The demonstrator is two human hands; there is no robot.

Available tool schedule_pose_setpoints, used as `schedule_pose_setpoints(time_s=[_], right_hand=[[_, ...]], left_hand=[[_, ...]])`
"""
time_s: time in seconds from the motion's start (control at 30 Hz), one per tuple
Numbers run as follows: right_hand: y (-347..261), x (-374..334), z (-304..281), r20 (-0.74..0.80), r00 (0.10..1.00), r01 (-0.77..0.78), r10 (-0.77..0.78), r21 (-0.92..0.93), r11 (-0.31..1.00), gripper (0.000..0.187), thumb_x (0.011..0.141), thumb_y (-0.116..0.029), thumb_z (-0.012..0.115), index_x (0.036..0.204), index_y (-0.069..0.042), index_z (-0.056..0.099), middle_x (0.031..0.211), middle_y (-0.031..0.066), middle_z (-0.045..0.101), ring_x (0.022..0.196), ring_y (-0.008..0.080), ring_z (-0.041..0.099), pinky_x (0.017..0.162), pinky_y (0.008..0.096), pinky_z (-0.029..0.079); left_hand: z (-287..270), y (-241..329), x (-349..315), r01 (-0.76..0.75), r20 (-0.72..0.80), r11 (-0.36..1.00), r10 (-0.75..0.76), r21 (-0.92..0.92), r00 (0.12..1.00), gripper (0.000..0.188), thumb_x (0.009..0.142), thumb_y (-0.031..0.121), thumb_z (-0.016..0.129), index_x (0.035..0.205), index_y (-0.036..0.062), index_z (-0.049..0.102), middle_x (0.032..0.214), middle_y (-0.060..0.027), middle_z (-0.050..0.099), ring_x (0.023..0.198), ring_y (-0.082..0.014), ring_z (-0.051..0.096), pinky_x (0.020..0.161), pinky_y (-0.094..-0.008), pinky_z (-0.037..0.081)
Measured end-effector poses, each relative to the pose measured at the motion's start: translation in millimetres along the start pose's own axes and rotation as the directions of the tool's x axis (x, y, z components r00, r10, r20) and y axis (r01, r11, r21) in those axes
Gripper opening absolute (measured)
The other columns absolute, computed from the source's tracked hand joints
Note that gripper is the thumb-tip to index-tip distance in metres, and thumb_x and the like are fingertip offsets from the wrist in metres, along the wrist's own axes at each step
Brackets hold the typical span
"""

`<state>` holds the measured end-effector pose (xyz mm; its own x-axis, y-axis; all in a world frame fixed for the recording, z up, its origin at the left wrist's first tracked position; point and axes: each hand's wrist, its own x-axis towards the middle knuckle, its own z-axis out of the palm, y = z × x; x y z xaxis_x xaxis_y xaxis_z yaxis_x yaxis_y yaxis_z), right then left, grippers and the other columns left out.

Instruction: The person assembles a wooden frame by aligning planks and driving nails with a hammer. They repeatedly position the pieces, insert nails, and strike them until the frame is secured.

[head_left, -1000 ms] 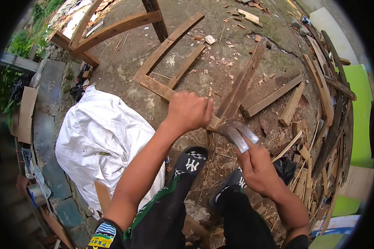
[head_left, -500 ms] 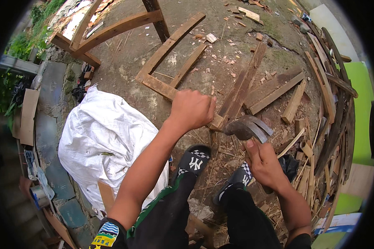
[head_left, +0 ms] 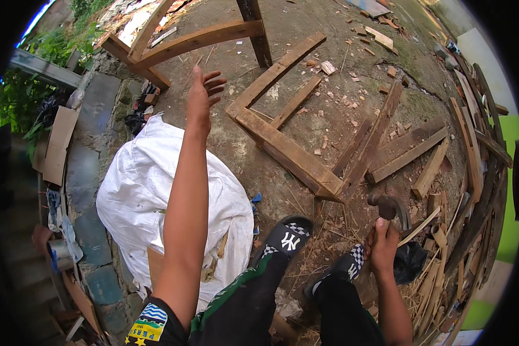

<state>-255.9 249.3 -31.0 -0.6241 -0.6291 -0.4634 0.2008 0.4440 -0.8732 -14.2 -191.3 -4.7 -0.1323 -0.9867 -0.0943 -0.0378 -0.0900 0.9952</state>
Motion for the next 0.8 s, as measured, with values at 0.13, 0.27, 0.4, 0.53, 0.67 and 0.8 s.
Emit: schedule_pose_setpoints(time_s=[0.13, 0.27, 0.4, 0.53, 0.67, 0.8], right_hand=[[-12, 6, -6, 0.018, 0.998, 0.056, -0.055, -0.025, 0.998, 0.037, 0.109, -0.039, 0.055, 0.095, -0.006, 0.049, 0.060, 0.0021, 0.045, 0.039, 0.0110, 0.043, 0.035, 0.0276, 0.036], [-26, 11, -2, 0.005, 0.999, 0.051, -0.051, -0.009, 0.999, 0.033, 0.108, -0.037, 0.057, 0.099, -0.005, 0.052, 0.062, 0.0020, 0.048, 0.041, 0.0105, 0.045, 0.037, 0.0273, 0.036], [-37, 10, -9, -0.062, 0.995, 0.081, -0.079, 0.032, 0.996, 0.036, 0.109, -0.040, 0.055, 0.102, -0.005, 0.052, 0.062, 0.0024, 0.046, 0.040, 0.0107, 0.043, 0.037, 0.0269, 0.036], [-53, 3, -14, -0.110, 0.987, 0.125, -0.119, 0.045, 0.991, 0.038, 0.109, -0.042, 0.053, 0.103, -0.004, 0.052, 0.063, 0.0030, 0.046, 0.041, 0.0103, 0.042, 0.038, 0.0270, 0.036], [-54, 3, -19, -0.154, 0.980, 0.145, -0.130, 0.095, 0.985, 0.037, 0.109, -0.040, 0.052, 0.104, -0.004, 0.051, 0.063, 0.0033, 0.045, 0.041, 0.0102, 0.040, 0.038, 0.0269, 0.036], [-49, -2, -25, -0.138, 0.985, 0.121, -0.104, 0.117, 0.986, 0.035, 0.109, -0.039, 0.051, 0.106, -0.004, 0.051, 0.063, 0.0027, 0.045, 0.041, 0.0098, 0.040, 0.038, 0.0263, 0.036]], left_hand=[[30, -18, -20, 0.177, 0.491, 0.954, -0.278, 0.241, 0.826, 0.056, 0.105, 0.052, 0.056, 0.120, -0.0006, 0.069, 0.097, -0.0117, 0.077, 0.101, -0.0226, 0.069, 0.099, -0.0392, 0.047], [17, -35, -19, 0.316, 0.464, 0.946, -0.248, -0.073, 0.850, 0.032, 0.102, 0.032, 0.068, 0.103, 0.0004, 0.072, 0.086, -0.0092, 0.074, 0.081, -0.0168, 0.068, 0.082, -0.0312, 0.051], [29, -29, -68, 0.336, 0.349, 0.925, -0.261, -0.176, 0.900, 0.027, 0.102, 0.026, 0.068, 0.103, -0.0011, 0.071, 0.083, -0.0082, 0.072, 0.074, -0.0140, 0.066, 0.073, -0.0294, 0.052], [31, -13, -126, 0.303, 0.214, 0.926, -0.257, -0.223, 0.942, 0.028, 0.104, 0.027, 0.065, 0.103, -0.0004, 0.070, 0.084, -0.0074, 0.072, 0.076, -0.0141, 0.067, 0.075, -0.0286, 0.052], [28, -25, -147, 0.333, 0.125, 0.901, -0.310, -0.278, 0.943, 0.029, 0.104, 0.030, 0.065, 0.096, 0.0021, 0.070, 0.084, -0.0075, 0.071, 0.077, -0.0145, 0.066, 0.077, -0.0292, 0.050], [29, -43, -164, 0.343, 0.119, 0.897, -0.322, -0.278, 0.939, 0.036, 0.107, 0.033, 0.059, 0.114, -0.0009, 0.067, 0.084, -0.0097, 0.071, 0.080, -0.0168, 0.068, 0.080, -0.0310, 0.052]])
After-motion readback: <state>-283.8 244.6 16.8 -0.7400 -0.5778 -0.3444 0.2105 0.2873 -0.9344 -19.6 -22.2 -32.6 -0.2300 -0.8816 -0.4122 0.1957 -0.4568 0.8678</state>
